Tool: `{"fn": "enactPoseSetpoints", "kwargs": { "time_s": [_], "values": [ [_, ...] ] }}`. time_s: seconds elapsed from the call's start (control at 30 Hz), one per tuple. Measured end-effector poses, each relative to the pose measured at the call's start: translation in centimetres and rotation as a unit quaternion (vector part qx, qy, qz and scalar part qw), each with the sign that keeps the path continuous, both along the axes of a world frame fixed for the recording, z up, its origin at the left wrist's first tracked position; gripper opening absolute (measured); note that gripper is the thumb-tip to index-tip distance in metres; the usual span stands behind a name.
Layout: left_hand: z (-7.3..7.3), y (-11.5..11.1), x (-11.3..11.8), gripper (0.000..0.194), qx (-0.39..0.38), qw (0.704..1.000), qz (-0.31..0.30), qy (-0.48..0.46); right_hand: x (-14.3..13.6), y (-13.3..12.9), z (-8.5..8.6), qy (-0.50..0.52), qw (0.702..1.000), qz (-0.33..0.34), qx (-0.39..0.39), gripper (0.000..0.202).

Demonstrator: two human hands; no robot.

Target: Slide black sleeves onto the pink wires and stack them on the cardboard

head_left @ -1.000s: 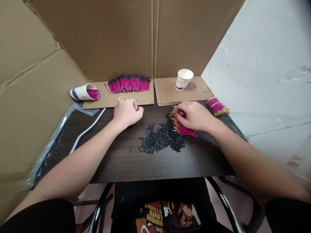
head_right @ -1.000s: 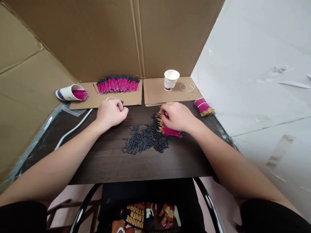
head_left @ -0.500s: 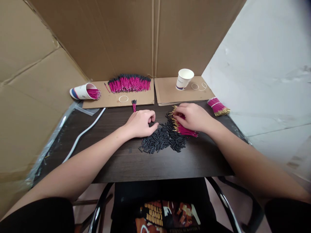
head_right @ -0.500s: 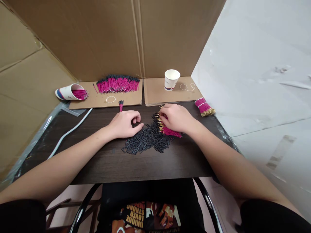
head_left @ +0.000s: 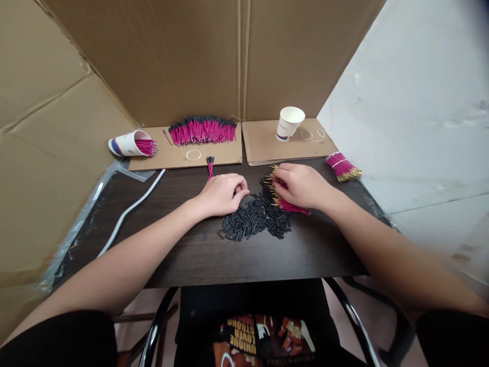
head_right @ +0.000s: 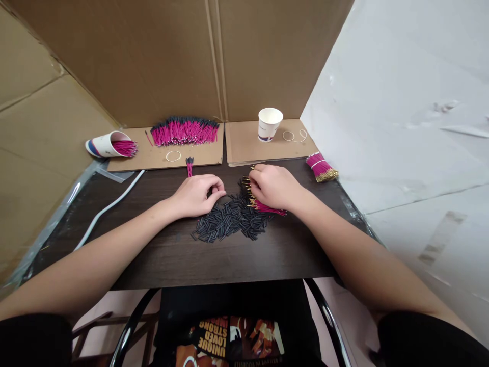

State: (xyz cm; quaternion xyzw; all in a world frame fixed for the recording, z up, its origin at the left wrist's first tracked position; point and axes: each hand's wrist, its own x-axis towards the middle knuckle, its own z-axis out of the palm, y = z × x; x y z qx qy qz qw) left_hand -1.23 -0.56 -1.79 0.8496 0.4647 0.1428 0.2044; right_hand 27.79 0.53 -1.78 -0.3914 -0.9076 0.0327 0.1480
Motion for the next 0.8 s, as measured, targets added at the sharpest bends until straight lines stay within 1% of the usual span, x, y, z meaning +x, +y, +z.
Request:
{"fn": "enactPoseSetpoints", "kwargs": {
  "time_s": [0.13,0.3,0.43,0.57,0.67,0.8],
  "values": [
    [0.1,0.0,-0.1,0.022,-0.004,1.000,-0.008,-0.003,-0.2,-0.1,0.1,0.029,1.000,0.008,-0.001,0.011],
    [0.5,0.1,-0.6,0.018,0.006,1.000,-0.024,-0.002,-0.8,-0.3,-0.1,0.109,0.994,0.024,0.009,0.010],
    [0.5,0.3,-0.9,0.011,0.013,0.999,-0.045,-0.007,-1.7,-0.8,-0.4,0.183,0.983,0.013,-0.023,0.009],
    [0.5,0.3,-0.8,0.011,0.003,0.999,-0.046,0.007,-2.6,-1.2,-0.9,0.235,0.971,0.022,-0.042,0.009],
    [0.6,0.2,-0.7,0.013,-0.009,0.999,-0.040,0.022,-2.9,-1.2,-1.2,0.253,0.966,0.025,-0.049,0.009],
    [0.7,0.0,-0.5,0.017,-0.017,0.998,-0.036,0.042,-3.0,-1.3,-1.4,0.252,0.966,0.013,-0.061,0.011]
  ]
}}
